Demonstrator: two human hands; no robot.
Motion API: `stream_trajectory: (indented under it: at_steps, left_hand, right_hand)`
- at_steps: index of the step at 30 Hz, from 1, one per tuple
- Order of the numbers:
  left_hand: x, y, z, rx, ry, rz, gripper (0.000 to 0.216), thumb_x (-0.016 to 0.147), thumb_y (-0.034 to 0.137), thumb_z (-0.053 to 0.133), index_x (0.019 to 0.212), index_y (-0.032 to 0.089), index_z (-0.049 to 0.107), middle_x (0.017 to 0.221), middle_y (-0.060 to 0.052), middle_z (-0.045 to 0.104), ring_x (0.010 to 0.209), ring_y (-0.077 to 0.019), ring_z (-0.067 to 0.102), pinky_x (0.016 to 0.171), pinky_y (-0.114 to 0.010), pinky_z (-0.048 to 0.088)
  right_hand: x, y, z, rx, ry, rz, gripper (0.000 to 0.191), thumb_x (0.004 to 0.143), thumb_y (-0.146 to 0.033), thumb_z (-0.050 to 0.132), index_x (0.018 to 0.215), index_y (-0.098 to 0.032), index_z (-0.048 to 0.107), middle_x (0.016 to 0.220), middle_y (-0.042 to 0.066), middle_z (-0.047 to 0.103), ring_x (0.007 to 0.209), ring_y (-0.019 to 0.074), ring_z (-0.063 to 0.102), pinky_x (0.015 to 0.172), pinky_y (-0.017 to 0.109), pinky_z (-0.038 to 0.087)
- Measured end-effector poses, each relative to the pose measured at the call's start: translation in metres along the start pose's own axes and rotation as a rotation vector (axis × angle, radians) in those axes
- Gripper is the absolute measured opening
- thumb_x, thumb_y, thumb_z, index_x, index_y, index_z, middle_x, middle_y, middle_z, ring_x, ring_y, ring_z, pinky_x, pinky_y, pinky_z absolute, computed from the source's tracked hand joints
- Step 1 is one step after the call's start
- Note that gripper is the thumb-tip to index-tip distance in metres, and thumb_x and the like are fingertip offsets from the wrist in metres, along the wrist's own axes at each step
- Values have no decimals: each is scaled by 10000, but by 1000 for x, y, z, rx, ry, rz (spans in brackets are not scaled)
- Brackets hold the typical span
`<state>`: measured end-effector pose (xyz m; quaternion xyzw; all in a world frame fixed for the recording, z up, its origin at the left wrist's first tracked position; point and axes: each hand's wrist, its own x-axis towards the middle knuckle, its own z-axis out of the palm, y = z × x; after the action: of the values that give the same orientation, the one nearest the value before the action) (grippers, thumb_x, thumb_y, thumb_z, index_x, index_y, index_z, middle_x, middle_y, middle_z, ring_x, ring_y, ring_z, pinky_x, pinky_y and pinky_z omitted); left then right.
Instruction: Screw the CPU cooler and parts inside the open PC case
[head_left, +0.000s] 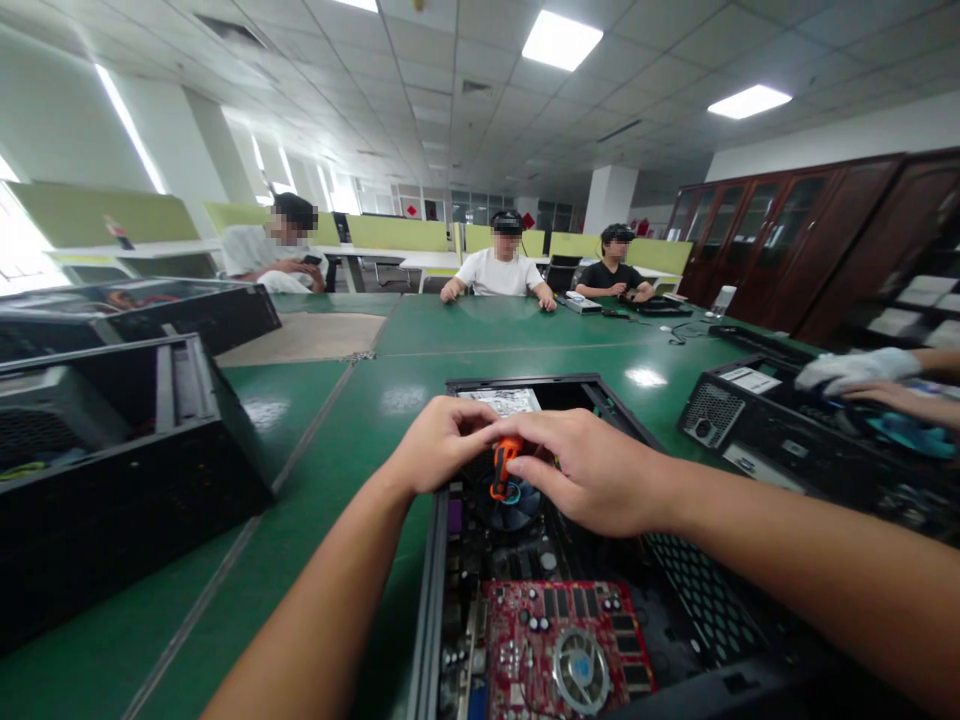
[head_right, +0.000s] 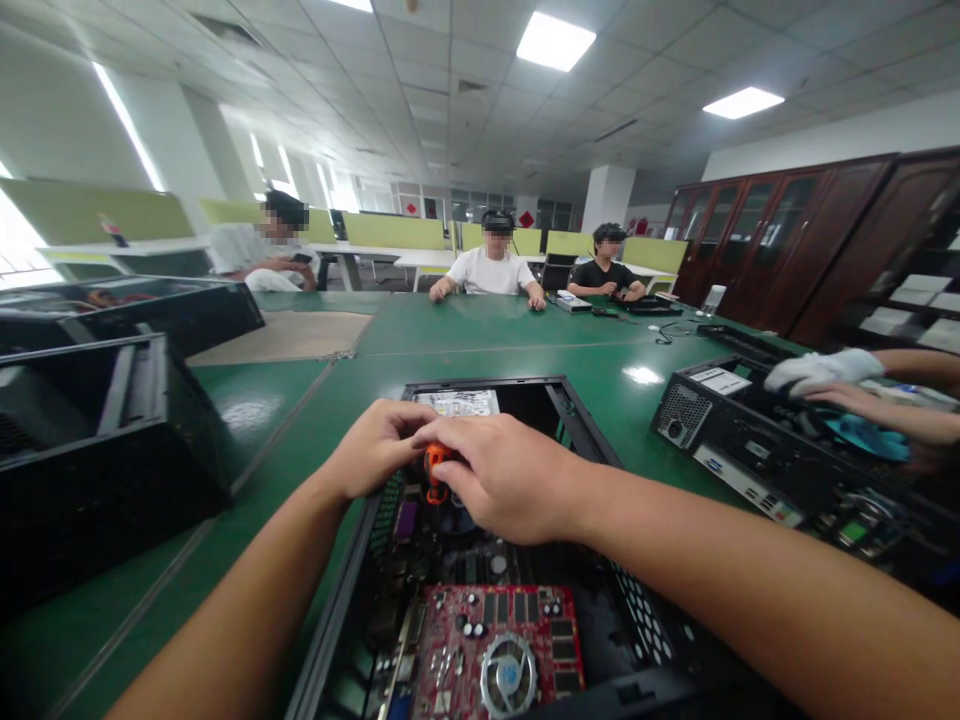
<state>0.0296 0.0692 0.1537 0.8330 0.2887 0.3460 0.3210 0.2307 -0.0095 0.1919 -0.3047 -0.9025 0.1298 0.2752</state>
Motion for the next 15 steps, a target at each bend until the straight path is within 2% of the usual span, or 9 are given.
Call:
stream_trajectory:
  at_steps: [6,9,11,13,15]
  left_hand:
    - [1,-7,2,-4,11,39,365,884,449,614,762,129,741,709,-33,718,675,-169,626,638,-241,472]
    - [3,-4,-4,78,95,38,332,915,425,572,872,144,743,797,-40,740,738,-185,659,680,-263,504]
    - [-4,14,-10,233,168,24,309,928,412,561,1020,169,728,841,-37,744,741,-191,673,674,-282,519]
    - [-24,46,-11,459,211,47,324,941,394,551,1172,211,687,902,-39,751,759,-207,691,682,-318,543]
    - [-57,85,1,673,210,168,375,961,373,523,1307,270,624,1065,-49,748,889,-244,710,764,-383,576]
  right_hand:
    - [5,4,12,1,0,5,281,934,-86,581,1202,-140,649,1148,110,720,1062,221,661,970,354,482]
    - [4,3,19,-44,30,17,178,939,-166,626,1114,-139,650,1056,94,721,969,219,661,889,341,496]
    - [1,2,19,-112,6,59,189,947,-269,643,1085,-140,635,971,85,713,865,227,654,790,351,502]
    - [-4,-1,10,-124,-2,80,211,978,-301,590,1121,-146,602,977,88,701,853,231,646,764,363,498]
    - [-14,-7,-9,-65,146,87,194,1006,-264,512,1167,-171,563,1032,80,675,897,211,629,800,361,495]
